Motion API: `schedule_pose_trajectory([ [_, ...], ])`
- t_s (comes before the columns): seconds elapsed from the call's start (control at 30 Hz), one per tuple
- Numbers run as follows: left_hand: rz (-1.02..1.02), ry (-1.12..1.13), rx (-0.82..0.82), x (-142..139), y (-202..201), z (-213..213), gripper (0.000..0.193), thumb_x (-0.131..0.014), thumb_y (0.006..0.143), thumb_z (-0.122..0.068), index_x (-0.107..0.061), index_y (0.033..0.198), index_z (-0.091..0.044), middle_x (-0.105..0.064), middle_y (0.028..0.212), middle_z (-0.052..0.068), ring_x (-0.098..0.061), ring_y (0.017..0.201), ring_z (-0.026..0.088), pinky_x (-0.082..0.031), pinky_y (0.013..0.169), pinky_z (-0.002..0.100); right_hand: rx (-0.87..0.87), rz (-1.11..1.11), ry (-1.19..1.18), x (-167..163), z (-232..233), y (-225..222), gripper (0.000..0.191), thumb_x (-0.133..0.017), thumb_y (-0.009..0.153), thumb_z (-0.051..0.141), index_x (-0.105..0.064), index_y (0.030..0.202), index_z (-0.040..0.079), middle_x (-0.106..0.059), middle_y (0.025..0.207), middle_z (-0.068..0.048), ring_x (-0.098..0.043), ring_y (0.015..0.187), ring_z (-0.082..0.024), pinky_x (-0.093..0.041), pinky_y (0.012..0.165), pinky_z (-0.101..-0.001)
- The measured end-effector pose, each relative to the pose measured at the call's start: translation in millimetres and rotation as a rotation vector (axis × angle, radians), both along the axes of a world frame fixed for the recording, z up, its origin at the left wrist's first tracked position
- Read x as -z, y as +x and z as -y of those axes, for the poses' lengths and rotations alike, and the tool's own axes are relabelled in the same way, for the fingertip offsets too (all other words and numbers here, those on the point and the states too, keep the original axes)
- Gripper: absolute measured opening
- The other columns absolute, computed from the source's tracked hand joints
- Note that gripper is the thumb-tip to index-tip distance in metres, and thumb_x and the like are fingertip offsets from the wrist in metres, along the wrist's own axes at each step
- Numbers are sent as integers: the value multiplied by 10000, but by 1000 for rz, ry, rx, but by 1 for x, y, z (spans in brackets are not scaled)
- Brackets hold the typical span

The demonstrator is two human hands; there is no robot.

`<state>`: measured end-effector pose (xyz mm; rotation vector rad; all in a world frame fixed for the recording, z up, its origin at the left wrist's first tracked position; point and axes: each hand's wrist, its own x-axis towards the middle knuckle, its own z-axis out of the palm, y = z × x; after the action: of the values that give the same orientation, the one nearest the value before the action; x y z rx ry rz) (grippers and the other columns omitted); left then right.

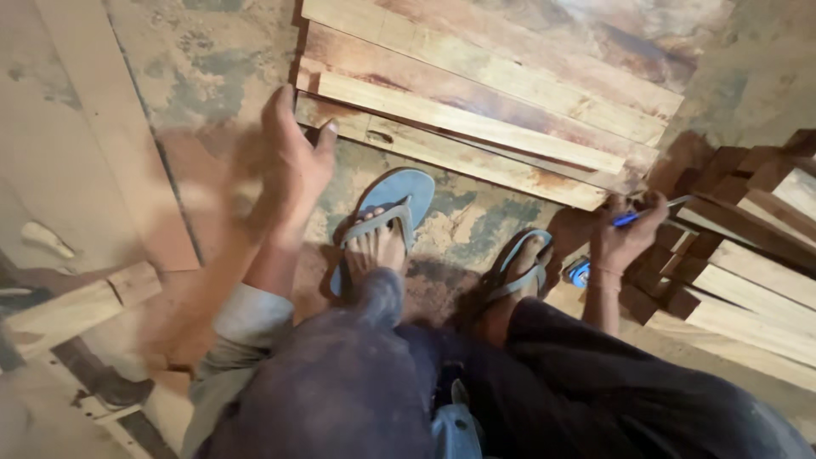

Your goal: The person places a thin wooden strip on a stack of planks and uses a pen to mark the wood repeatedly. The person adjusts the strip position and continues marking along the edges of the planks.

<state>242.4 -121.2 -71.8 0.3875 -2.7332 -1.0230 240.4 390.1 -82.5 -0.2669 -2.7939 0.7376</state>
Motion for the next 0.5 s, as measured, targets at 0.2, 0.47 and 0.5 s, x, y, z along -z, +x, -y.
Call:
schedule_pose_trajectory([
  [0.2, 320, 205, -203, -14, -10, -9, 692, -784, 943, -308, -475, 1486, -8, -537, 1484, 222, -542, 1359, 364, -437, 1141, 417, 42, 13, -172, 8, 3, 3, 434, -754, 1062, 90, -505, 1401, -17, -696, 1231, -201, -695, 1108, -264, -562, 1001, -355],
  [0.47, 362, 178, -282, -16, 0, -12, 683, -777, 925, -363, -505, 1437, -1, -647, 1305, 220, -651, 1190, 368, -498, 1024, 448, 109, 36, -262, 9, 3, 7, 410, -751, 983, 43, -550, 1335, -16, -696, 1132, -163, -668, 1010, -231, -561, 932, -362],
  [0.5, 361, 190, -288, -14, 6, -13, 668, -767, 936, -363, -506, 1426, 9, -659, 1270, 222, -661, 1168, 375, -506, 1017, 458, 141, 47, -264, 7, 5, 12, 420, -754, 969, 55, -549, 1330, -11, -710, 1136, -150, -688, 1006, -219, -571, 931, -361],
])
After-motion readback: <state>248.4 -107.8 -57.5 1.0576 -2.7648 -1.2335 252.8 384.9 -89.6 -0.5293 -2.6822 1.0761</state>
